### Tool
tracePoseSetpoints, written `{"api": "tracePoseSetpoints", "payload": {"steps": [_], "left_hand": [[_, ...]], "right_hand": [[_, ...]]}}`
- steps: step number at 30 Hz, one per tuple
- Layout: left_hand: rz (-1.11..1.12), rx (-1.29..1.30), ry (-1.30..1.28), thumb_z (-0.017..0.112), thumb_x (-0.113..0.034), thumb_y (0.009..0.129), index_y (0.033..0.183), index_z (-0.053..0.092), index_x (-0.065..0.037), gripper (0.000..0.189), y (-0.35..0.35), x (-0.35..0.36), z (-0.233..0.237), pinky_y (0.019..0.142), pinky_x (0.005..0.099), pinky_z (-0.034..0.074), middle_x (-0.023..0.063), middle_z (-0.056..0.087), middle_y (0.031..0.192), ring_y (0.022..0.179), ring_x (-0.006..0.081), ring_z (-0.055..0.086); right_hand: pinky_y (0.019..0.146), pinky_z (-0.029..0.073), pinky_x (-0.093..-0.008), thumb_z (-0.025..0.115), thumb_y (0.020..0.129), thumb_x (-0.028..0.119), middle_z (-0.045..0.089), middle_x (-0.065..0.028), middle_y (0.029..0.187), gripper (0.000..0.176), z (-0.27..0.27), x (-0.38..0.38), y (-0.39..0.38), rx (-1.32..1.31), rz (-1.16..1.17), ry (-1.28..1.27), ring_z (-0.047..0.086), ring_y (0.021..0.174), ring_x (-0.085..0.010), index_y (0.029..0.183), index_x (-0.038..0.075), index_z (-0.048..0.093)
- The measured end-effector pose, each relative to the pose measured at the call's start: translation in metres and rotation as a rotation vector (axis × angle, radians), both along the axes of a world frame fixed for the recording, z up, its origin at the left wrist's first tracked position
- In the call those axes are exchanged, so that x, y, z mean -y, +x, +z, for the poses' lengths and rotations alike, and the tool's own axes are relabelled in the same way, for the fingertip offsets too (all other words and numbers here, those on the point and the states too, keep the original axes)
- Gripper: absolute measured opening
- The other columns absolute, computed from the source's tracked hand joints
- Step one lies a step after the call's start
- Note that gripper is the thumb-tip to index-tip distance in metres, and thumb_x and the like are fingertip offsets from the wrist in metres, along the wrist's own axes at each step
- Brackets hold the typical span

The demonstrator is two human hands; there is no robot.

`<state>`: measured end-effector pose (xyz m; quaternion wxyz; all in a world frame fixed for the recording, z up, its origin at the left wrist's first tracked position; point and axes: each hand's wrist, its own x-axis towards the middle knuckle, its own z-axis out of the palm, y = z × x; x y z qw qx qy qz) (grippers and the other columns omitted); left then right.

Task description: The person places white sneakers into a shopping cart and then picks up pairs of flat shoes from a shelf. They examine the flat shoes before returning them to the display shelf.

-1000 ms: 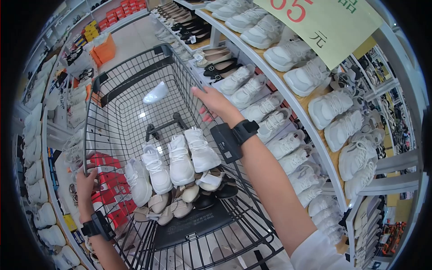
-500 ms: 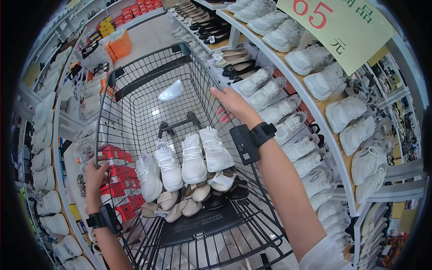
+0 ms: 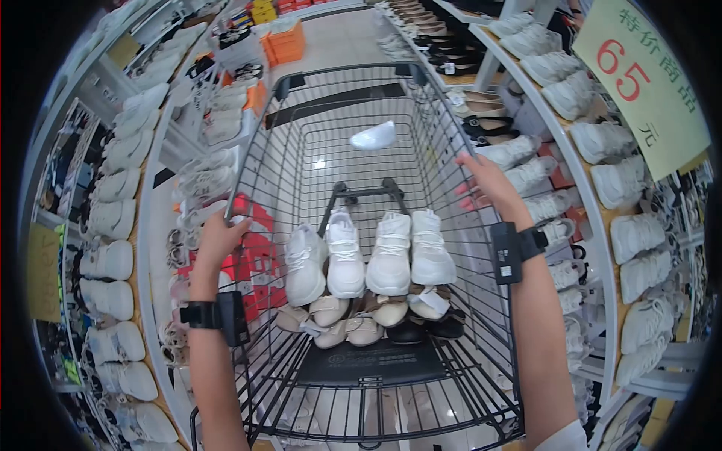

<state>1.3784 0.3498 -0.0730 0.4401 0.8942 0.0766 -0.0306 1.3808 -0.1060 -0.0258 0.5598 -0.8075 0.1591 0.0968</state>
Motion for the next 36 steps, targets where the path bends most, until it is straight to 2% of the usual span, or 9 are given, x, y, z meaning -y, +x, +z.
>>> {"api": "tracePoseSetpoints", "payload": {"steps": [1, 8, 14, 24, 27, 29, 30, 32, 36], "left_hand": [[-0.02, -0.01, -0.005, 0.066, -0.018, 0.077, 0.102, 0.06, -0.001, 0.031, -0.001, 0.001, 0.002, 0.043, 0.027, 0.044, 0.0035, 0.055, 0.06, 0.049, 0.0112, 0.054], [-0.007, -0.022, -0.015, 0.066, -0.019, 0.077, 0.097, 0.059, 0.001, 0.029, -0.004, 0.004, 0.007, 0.043, 0.0281, 0.046, 0.0041, 0.054, 0.06, 0.049, 0.0124, 0.054], [-0.047, 0.022, 0.029, 0.066, -0.019, 0.077, 0.095, 0.058, 0.002, 0.028, 0.0, -0.002, -0.002, 0.044, 0.0283, 0.047, 0.0055, 0.054, 0.059, 0.049, 0.0131, 0.054], [-0.014, -0.007, 0.029, 0.065, -0.019, 0.077, 0.1, 0.06, -0.001, 0.029, -0.004, 0.009, 0.009, 0.045, 0.0306, 0.05, 0.0046, 0.054, 0.062, 0.052, 0.0134, 0.054], [0.001, -0.031, 0.003, 0.065, -0.019, 0.077, 0.099, 0.06, -0.001, 0.029, -0.003, 0.008, 0.009, 0.045, 0.0298, 0.05, 0.0045, 0.054, 0.062, 0.053, 0.0128, 0.055], [-0.019, -0.037, 0.012, 0.064, -0.017, 0.078, 0.108, 0.055, 0.0, 0.035, 0.001, 0.004, 0.005, 0.04, 0.0236, 0.044, 0.0067, 0.061, 0.065, 0.047, 0.0106, 0.055], [-0.018, -0.038, 0.009, 0.064, -0.017, 0.078, 0.108, 0.055, 0.0, 0.035, 0.001, 0.007, 0.007, 0.04, 0.0236, 0.044, 0.0067, 0.061, 0.065, 0.047, 0.0106, 0.055], [0.01, -0.027, 0.02, 0.066, -0.018, 0.076, 0.098, 0.061, -0.002, 0.028, -0.001, 0.012, 0.014, 0.045, 0.0286, 0.048, 0.0045, 0.054, 0.062, 0.052, 0.0129, 0.055], [0.041, -0.023, 0.016, 0.066, -0.018, 0.076, 0.098, 0.061, -0.002, 0.029, 0.002, 0.011, 0.01, 0.045, 0.0286, 0.048, 0.0044, 0.055, 0.062, 0.052, 0.0129, 0.056]], "right_hand": [[0.047, 0.051, -0.0291, 0.044, 0.089, 0.053, 0.057, -0.0122, 0.078, 0.052, 0.0, 0.0, -0.001, -0.019, 0.011, -0.019, 0.061, 0.052, -0.0211, 0.118, 0.01, 0.047], [0.044, 0.05, -0.0256, 0.039, 0.092, 0.052, 0.059, -0.0118, 0.078, 0.049, 0.001, -0.002, -0.004, -0.022, -0.001, -0.076, 0.062, 0.054, -0.0204, 0.118, 0.012, 0.048], [0.045, 0.05, -0.0263, 0.038, 0.093, 0.05, 0.059, -0.0114, 0.078, 0.048, 0.003, 0.0, -0.006, -0.034, -0.008, -0.076, 0.062, 0.054, -0.0208, 0.12, 0.012, 0.048], [0.046, 0.051, -0.0276, 0.039, 0.093, 0.047, 0.058, -0.013, 0.077, 0.047, 0.004, 0.001, -0.001, -0.012, 0.001, -0.052, 0.061, 0.053, -0.0211, 0.12, 0.01, 0.048], [0.046, 0.051, -0.0274, 0.04, 0.093, 0.047, 0.058, -0.0135, 0.079, 0.047, 0.005, 0.002, 0.004, -0.023, 0.026, -0.085, 0.061, 0.051, -0.0207, 0.119, 0.01, 0.048], [0.045, 0.05, -0.0268, 0.039, 0.093, 0.048, 0.059, -0.0136, 0.08, 0.047, 0.004, 0.004, 0.007, -0.026, 0.026, -0.08, 0.061, 0.051, -0.0203, 0.118, 0.01, 0.049], [0.045, 0.05, -0.0268, 0.039, 0.093, 0.048, 0.059, -0.0136, 0.08, 0.047, 0.005, 0.003, 0.008, -0.028, 0.027, -0.083, 0.061, 0.051, -0.0203, 0.118, 0.01, 0.049], [0.044, 0.049, -0.0255, 0.039, 0.092, 0.049, 0.059, -0.0127, 0.08, 0.048, 0.008, 0.003, 0.01, -0.03, 0.024, -0.068, 0.061, 0.05, -0.0196, 0.118, 0.01, 0.049], [0.044, 0.049, -0.025, 0.039, 0.092, 0.052, 0.059, -0.0128, 0.08, 0.05, 0.009, 0.006, 0.017, -0.025, 0.042, -0.077, 0.061, 0.05, -0.0194, 0.118, 0.01, 0.049]]}}
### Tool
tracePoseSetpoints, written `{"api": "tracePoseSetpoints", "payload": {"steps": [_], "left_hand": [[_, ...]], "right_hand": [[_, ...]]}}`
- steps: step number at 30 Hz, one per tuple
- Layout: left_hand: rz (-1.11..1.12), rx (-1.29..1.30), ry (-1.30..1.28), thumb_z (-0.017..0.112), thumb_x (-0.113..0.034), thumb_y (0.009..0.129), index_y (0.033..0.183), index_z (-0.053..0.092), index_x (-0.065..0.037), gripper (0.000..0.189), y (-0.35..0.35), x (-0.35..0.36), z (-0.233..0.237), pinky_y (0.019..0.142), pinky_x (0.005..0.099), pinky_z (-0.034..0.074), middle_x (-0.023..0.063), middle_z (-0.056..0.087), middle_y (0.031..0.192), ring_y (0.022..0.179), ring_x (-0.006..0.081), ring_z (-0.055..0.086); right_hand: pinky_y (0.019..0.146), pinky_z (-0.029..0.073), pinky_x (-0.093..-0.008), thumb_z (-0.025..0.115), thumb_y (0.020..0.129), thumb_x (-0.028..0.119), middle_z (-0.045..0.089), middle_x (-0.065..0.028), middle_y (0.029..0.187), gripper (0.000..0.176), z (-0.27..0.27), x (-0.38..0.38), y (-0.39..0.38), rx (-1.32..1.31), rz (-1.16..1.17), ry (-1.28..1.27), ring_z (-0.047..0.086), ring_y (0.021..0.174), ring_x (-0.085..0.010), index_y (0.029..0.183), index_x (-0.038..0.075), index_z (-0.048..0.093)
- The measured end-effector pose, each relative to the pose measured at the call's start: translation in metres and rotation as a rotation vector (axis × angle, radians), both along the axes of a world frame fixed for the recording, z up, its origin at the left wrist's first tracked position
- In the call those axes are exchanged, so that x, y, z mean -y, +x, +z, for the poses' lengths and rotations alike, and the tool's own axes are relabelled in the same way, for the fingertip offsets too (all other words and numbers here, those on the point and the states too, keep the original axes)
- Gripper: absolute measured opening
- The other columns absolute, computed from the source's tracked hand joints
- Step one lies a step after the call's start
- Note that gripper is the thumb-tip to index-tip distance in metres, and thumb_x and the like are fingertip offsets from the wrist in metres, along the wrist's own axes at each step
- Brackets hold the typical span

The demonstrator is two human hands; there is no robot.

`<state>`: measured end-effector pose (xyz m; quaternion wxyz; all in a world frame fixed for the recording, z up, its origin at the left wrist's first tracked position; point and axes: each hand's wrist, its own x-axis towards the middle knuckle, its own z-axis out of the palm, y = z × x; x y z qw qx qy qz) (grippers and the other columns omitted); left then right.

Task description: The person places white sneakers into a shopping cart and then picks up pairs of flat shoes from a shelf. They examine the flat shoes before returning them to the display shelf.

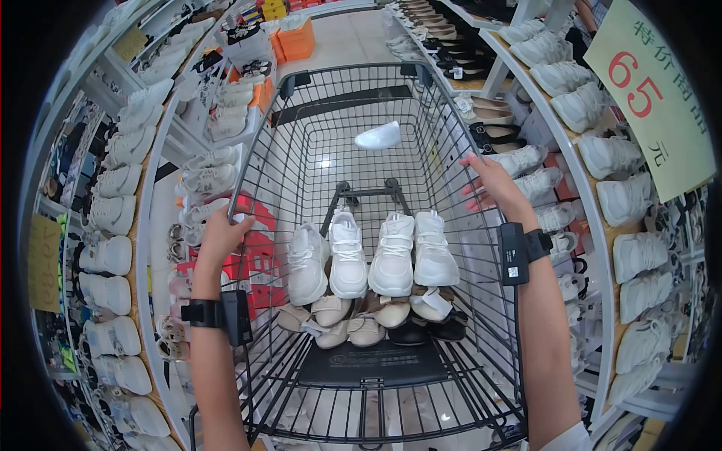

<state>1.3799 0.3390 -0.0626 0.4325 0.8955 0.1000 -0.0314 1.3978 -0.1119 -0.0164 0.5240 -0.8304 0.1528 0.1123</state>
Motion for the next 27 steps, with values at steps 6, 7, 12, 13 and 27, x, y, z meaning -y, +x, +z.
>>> {"api": "tracePoseSetpoints", "payload": {"steps": [6, 7, 12, 13, 27], "left_hand": [[0.001, -0.011, 0.019, 0.066, -0.019, 0.077, 0.104, 0.058, 0.0, 0.034, -0.003, 0.008, 0.009, 0.045, 0.0284, 0.048, 0.0058, 0.06, 0.065, 0.053, 0.0128, 0.058], [0.011, -0.02, 0.009, 0.066, -0.019, 0.077, 0.105, 0.058, 0.001, 0.035, -0.002, 0.009, 0.009, 0.044, 0.0281, 0.048, 0.0061, 0.061, 0.066, 0.053, 0.0127, 0.058], [0.034, -0.045, 0.019, 0.066, -0.018, 0.077, 0.105, 0.057, 0.002, 0.035, -0.003, 0.01, 0.01, 0.043, 0.0267, 0.046, 0.0064, 0.062, 0.067, 0.053, 0.0118, 0.058], [0.032, -0.045, 0.017, 0.066, -0.018, 0.077, 0.105, 0.057, 0.002, 0.035, -0.002, 0.01, 0.009, 0.043, 0.0267, 0.046, 0.0064, 0.062, 0.067, 0.053, 0.0118, 0.058], [0.05, -0.069, -0.031, 0.063, -0.015, 0.079, 0.106, 0.055, 0.002, 0.033, 0.005, 0.008, 0.007, 0.037, 0.0256, 0.044, 0.0069, 0.058, 0.064, 0.044, 0.0144, 0.057]], "right_hand": [[0.045, 0.048, -0.0255, 0.039, 0.09, 0.055, 0.058, -0.0124, 0.08, 0.053, 0.005, 0.002, 0.008, -0.018, 0.018, 0.001, 0.061, 0.051, -0.0195, 0.118, 0.01, 0.049], [0.044, 0.048, -0.0253, 0.039, 0.091, 0.054, 0.058, -0.0119, 0.079, 0.053, 0.005, 0.002, 0.009, -0.012, 0.025, 0.013, 0.061, 0.05, -0.0194, 0.117, 0.01, 0.049], [0.042, 0.047, -0.0261, 0.038, 0.091, 0.053, 0.055, -0.0104, 0.075, 0.051, 0.006, 0.001, 0.011, -0.004, 0.009, 0.03, 0.058, 0.046, -0.0184, 0.115, 0.01, 0.05], [0.042, 0.046, -0.0263, 0.038, 0.091, 0.053, 0.055, -0.0104, 0.074, 0.05, 0.006, 0.002, 0.01, -0.003, 0.009, 0.034, 0.058, 0.046, -0.0184, 0.115, 0.01, 0.05], [0.044, 0.047, -0.0255, 0.038, 0.092, 0.052, 0.057, -0.0104, 0.079, 0.05, -0.001, 0.008, 0.012, 0.005, 0.026, 0.043, 0.06, 0.05, -0.0191, 0.117, 0.011, 0.049]]}}
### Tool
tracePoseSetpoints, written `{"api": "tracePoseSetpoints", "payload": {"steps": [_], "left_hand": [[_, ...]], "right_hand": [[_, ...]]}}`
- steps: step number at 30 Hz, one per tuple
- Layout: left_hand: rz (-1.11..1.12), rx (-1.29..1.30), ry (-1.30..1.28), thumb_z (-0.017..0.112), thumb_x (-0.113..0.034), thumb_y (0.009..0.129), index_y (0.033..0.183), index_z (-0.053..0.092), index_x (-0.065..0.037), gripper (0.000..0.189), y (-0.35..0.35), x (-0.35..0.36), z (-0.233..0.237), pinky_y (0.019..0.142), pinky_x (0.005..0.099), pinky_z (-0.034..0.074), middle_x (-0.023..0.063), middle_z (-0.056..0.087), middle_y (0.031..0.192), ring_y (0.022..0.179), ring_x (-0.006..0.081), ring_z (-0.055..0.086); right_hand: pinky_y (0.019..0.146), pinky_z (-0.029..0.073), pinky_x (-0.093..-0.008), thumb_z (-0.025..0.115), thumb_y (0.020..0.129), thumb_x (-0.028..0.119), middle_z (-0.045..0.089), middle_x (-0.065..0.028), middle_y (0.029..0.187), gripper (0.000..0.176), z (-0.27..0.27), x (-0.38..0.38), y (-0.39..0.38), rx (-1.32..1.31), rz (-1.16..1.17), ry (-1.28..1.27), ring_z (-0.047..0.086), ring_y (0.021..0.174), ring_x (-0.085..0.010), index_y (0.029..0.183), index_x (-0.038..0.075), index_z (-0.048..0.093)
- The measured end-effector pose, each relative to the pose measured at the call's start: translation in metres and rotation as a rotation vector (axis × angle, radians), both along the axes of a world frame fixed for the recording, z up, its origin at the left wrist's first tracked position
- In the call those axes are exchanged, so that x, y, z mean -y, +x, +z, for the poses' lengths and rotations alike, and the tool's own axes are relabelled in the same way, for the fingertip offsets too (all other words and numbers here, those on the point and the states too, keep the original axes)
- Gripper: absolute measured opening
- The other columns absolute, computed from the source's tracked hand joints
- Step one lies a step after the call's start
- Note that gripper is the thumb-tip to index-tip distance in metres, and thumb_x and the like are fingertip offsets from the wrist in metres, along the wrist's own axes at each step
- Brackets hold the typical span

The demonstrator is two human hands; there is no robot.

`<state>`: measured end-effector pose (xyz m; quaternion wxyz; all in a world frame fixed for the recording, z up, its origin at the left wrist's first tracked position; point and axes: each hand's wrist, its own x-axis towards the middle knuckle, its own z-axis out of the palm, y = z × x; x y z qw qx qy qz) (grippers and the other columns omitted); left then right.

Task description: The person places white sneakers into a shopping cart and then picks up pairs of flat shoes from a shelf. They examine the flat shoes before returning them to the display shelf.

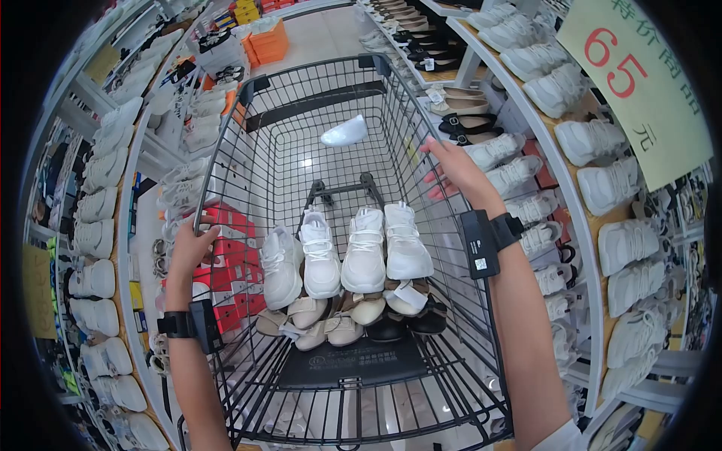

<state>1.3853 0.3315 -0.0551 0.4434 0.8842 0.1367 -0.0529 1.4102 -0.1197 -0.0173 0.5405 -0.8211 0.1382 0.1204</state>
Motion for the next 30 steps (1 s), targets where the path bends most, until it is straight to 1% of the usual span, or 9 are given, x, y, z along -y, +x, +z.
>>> {"api": "tracePoseSetpoints", "payload": {"steps": [9, 11, 14, 18, 22, 25, 27, 28, 30], "left_hand": [[-0.049, 0.054, -0.031, 0.063, -0.013, 0.079, 0.103, 0.058, 0.001, 0.028, -0.005, -0.012, -0.017, 0.038, 0.0249, 0.042, 0.0066, 0.059, 0.064, 0.043, 0.0111, 0.053], [-0.083, 0.095, -0.014, 0.064, -0.013, 0.08, 0.102, 0.059, 0.0, 0.026, -0.001, -0.025, -0.034, 0.043, 0.0243, 0.042, 0.006, 0.06, 0.065, 0.048, 0.0096, 0.053], [-0.035, 0.053, -0.063, 0.061, -0.014, 0.082, 0.104, 0.058, -0.001, 0.025, -0.009, -0.012, -0.025, 0.04, 0.0232, 0.042, 0.0059, 0.061, 0.066, 0.047, 0.0088, 0.053], [-0.034, 0.011, -0.08, 0.058, -0.015, 0.084, 0.111, 0.052, -0.004, 0.03, -0.002, -0.02, -0.038, 0.034, 0.0233, 0.04, 0.008, 0.061, 0.066, 0.039, 0.0094, 0.05], [-0.097, 0.015, -0.006, 0.059, -0.018, 0.085, 0.115, 0.05, -0.003, 0.035, 0.003, -0.03, -0.046, 0.033, 0.0232, 0.038, 0.0089, 0.06, 0.067, 0.038, 0.0107, 0.05], [-0.078, -0.003, -0.014, 0.059, -0.019, 0.085, 0.116, 0.05, -0.003, 0.035, 0.004, -0.032, -0.045, 0.033, 0.0238, 0.038, 0.0088, 0.06, 0.067, 0.038, 0.0111, 0.05], [-0.05, 0.027, 0.04, 0.058, -0.018, 0.085, 0.117, 0.05, -0.003, 0.036, 0.007, -0.036, -0.049, 0.033, 0.0242, 0.04, 0.0087, 0.06, 0.067, 0.038, 0.0106, 0.049], [-0.066, 0.019, 0.064, 0.058, -0.02, 0.085, 0.117, 0.05, -0.003, 0.037, 0.007, -0.037, -0.046, 0.034, 0.0237, 0.042, 0.0089, 0.06, 0.067, 0.038, 0.0113, 0.051], [-0.063, 0.013, 0.087, 0.058, -0.02, 0.085, 0.117, 0.05, -0.003, 0.037, 0.006, -0.037, -0.045, 0.034, 0.0235, 0.043, 0.0091, 0.06, 0.067, 0.038, 0.012, 0.052]], "right_hand": [[0.045, 0.047, -0.0272, 0.04, 0.091, 0.051, 0.057, -0.0112, 0.079, 0.052, -0.011, -0.004, -0.012, 0.035, -0.087, -0.008, 0.059, 0.05, -0.0189, 0.119, 0.009, 0.048], [0.048, 0.048, -0.0272, 0.041, 0.091, 0.053, 0.059, -0.011, 0.082, 0.056, -0.016, 0.002, -0.019, 0.184, -0.015, -0.224, 0.061, 0.056, -0.017, 0.121, 0.006, 0.048], [0.052, 0.047, -0.0258, 0.04, 0.091, 0.054, 0.06, -0.0098, 0.084, 0.059, -0.002, 0.042, -0.042, 0.137, 0.168, -0.113, 0.062, 0.064, -0.0148, 0.121, 0.004, 0.049], [0.057, 0.046, -0.0234, 0.036, 0.095, 0.049, 0.062, -0.0088, 0.086, 0.054, 0.015, 0.113, -0.105, 0.093, 0.135, -0.07, 0.061, 0.065, -0.013, 0.117, 0.004, 0.053], [0.049, 0.047, -0.0254, 0.046, 0.093, 0.041, 0.062, -0.0091, 0.079, 0.042, -0.037, 0.19, -0.197, -0.036, -0.042, -0.119, 0.061, 0.057, -0.0144, 0.107, 0.003, 0.057], [0.063, 0.052, -0.0334, 0.051, 0.091, 0.039, 0.062, -0.0143, 0.092, 0.044, -0.108, 0.239, -0.274, -0.196, -0.114, -0.358, 0.064, 0.072, -0.024, 0.114, 0.002, 0.053], [0.084, 0.046, -0.041, 0.054, 0.088, 0.039, 0.056, -0.0202, 0.111, 0.051, -0.144, 0.259, -0.308, 0.037, -0.22, -1.004, 0.058, 0.099, -0.0345, 0.124, 0.003, 0.046], [0.084, 0.046, -0.041, 0.054, 0.088, 0.039, 0.056, -0.0202, 0.111, 0.051, -0.147, 0.262, -0.312, 0.03, -0.226, -1.001, 0.058, 0.099, -0.0345, 0.124, 0.003, 0.046], [0.098, 0.035, -0.0429, 0.053, 0.087, 0.043, 0.047, -0.0224, 0.126, 0.06, -0.152, 0.264, -0.317, -0.036, -0.541, -1.101, 0.044, 0.116, -0.0391, 0.13, 0.004, 0.039]]}}
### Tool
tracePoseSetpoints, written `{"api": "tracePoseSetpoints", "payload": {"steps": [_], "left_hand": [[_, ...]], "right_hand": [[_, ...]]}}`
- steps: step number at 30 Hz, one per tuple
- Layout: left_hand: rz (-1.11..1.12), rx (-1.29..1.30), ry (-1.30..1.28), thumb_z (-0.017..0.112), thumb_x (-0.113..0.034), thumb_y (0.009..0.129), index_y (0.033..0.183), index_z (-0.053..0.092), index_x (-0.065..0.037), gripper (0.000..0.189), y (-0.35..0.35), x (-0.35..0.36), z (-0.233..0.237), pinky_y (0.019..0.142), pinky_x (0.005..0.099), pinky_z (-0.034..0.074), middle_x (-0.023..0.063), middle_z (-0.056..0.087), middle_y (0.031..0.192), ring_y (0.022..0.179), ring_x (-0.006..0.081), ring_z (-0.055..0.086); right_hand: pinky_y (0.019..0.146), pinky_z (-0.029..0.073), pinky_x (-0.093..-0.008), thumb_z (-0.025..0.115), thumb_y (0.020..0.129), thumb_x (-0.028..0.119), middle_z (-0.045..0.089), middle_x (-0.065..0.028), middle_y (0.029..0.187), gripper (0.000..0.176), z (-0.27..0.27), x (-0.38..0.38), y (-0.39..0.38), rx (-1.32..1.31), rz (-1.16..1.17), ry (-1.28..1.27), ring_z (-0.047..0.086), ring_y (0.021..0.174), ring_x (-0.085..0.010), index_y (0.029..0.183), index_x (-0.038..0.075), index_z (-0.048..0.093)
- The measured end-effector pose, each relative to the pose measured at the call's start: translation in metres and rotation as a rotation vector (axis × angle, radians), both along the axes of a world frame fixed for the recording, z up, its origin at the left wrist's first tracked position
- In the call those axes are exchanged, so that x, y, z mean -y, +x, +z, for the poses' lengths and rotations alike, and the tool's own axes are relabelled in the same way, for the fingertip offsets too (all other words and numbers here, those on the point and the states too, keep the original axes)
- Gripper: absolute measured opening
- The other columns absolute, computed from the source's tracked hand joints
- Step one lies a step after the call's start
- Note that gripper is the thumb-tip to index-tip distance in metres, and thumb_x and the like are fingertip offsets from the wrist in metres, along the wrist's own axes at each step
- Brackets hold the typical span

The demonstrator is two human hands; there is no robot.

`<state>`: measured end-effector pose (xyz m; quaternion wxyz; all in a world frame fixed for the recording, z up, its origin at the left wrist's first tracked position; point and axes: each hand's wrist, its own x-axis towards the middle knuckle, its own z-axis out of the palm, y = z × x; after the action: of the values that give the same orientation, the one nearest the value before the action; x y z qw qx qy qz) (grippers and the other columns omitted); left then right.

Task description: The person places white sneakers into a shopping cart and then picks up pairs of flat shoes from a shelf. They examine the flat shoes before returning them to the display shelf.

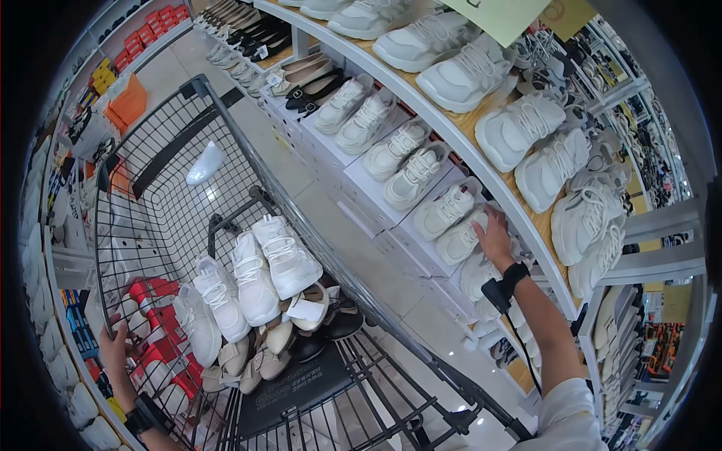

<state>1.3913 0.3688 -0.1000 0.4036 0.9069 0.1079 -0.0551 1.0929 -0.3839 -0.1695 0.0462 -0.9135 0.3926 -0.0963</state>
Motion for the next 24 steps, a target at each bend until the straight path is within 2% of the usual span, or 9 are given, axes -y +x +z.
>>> {"api": "tracePoseSetpoints", "payload": {"steps": [3, 5, 7, 8, 9, 14, 18, 20, 24], "left_hand": [[0.008, -0.006, 0.009, 0.058, -0.021, 0.085, 0.117, 0.05, -0.003, 0.038, 0.001, 0.0, 0.004, 0.034, 0.0231, 0.042, 0.0101, 0.061, 0.068, 0.039, 0.0134, 0.055], [0.0, -0.007, 0.004, 0.058, -0.021, 0.085, 0.118, 0.049, -0.003, 0.038, 0.003, -0.006, 0.0, 0.033, 0.023, 0.041, 0.0105, 0.061, 0.068, 0.038, 0.0126, 0.053], [0.0, 0.005, 0.009, 0.059, -0.021, 0.085, 0.118, 0.049, -0.003, 0.039, 0.008, -0.014, -0.006, 0.032, 0.0225, 0.04, 0.0106, 0.061, 0.067, 0.037, 0.0118, 0.052], [-0.008, 0.009, 0.012, 0.059, -0.021, 0.085, 0.117, 0.049, -0.003, 0.038, 0.01, -0.018, -0.008, 0.032, 0.0223, 0.04, 0.0104, 0.061, 0.067, 0.036, 0.0114, 0.051], [-0.017, 0.011, 0.015, 0.059, -0.022, 0.085, 0.117, 0.05, -0.003, 0.038, 0.009, -0.018, -0.008, 0.032, 0.022, 0.039, 0.0102, 0.062, 0.067, 0.036, 0.0111, 0.051], [0.001, 0.017, 0.041, 0.059, -0.023, 0.086, 0.117, 0.05, -0.004, 0.038, 0.009, -0.016, -0.01, 0.031, 0.0223, 0.037, 0.0096, 0.062, 0.066, 0.035, 0.0108, 0.05], [0.005, 0.017, 0.039, 0.059, -0.023, 0.086, 0.117, 0.05, -0.004, 0.037, 0.008, -0.014, -0.009, 0.032, 0.0225, 0.037, 0.0096, 0.061, 0.065, 0.035, 0.0108, 0.05], [0.009, 0.022, 0.046, 0.06, -0.022, 0.085, 0.116, 0.05, -0.004, 0.037, 0.008, -0.018, -0.009, 0.032, 0.0226, 0.036, 0.0097, 0.061, 0.066, 0.036, 0.0111, 0.05], [-0.042, 0.035, 0.045, 0.06, -0.021, 0.084, 0.114, 0.051, -0.002, 0.036, 0.002, -0.011, -0.001, 0.033, 0.0223, 0.038, 0.01, 0.062, 0.066, 0.038, 0.0118, 0.052]], "right_hand": [[0.099, 0.033, -0.0431, 0.052, 0.088, 0.043, 0.045, -0.0222, 0.126, 0.058, -0.015, 0.016, 0.011, 0.064, -0.095, -0.034, 0.044, 0.115, -0.0386, 0.131, 0.007, 0.04], [0.094, 0.037, -0.0471, 0.048, 0.089, 0.046, 0.047, -0.0198, 0.121, 0.056, -0.027, 0.028, 0.023, 0.188, -0.053, -0.012, 0.045, 0.112, -0.0386, 0.129, 0.009, 0.042], [0.087, 0.04, -0.0509, 0.046, 0.089, 0.049, 0.048, -0.0191, 0.119, 0.052, -0.016, 0.013, 0.041, -0.056, -0.182, 0.059, 0.046, 0.113, -0.0353, 0.126, 0.012, 0.044], [0.083, 0.041, -0.0527, 0.045, 0.089, 0.05, 0.053, -0.0186, 0.116, 0.049, -0.027, 0.014, 0.044, -0.072, -0.199, -0.095, 0.052, 0.108, -0.0347, 0.123, 0.015, 0.047], [0.083, 0.041, -0.0527, 0.045, 0.089, 0.05, 0.053, -0.0186, 0.116, 0.049, -0.035, 0.016, 0.046, -0.072, -0.196, -0.09, 0.052, 0.108, -0.0347, 0.123, 0.015, 0.047], [0.072, 0.046, -0.0502, 0.043, 0.089, 0.05, 0.064, -0.0199, 0.086, 0.048, -0.06, 0.036, 0.045, 0.09, -0.117, -0.126, 0.061, 0.08, -0.0411, 0.119, 0.013, 0.049], [0.069, 0.047, -0.0489, 0.043, 0.089, 0.05, 0.063, -0.022, 0.082, 0.048, -0.057, 0.03, 0.052, 0.135, -0.186, -0.043, 0.061, 0.079, -0.0413, 0.114, 0.01, 0.052], [0.069, 0.047, -0.0484, 0.043, 0.091, 0.048, 0.063, -0.0223, 0.083, 0.045, -0.057, 0.029, 0.053, 0.105, -0.219, -0.117, 0.061, 0.08, -0.0405, 0.11, 0.008, 0.054], [0.065, 0.046, -0.0489, 0.045, 0.092, 0.039, 0.062, -0.0231, 0.081, 0.037, -0.068, 0.036, 0.05, 0.207, -0.135, -0.145, 0.06, 0.076, -0.0416, 0.101, 0.006, 0.058]]}}
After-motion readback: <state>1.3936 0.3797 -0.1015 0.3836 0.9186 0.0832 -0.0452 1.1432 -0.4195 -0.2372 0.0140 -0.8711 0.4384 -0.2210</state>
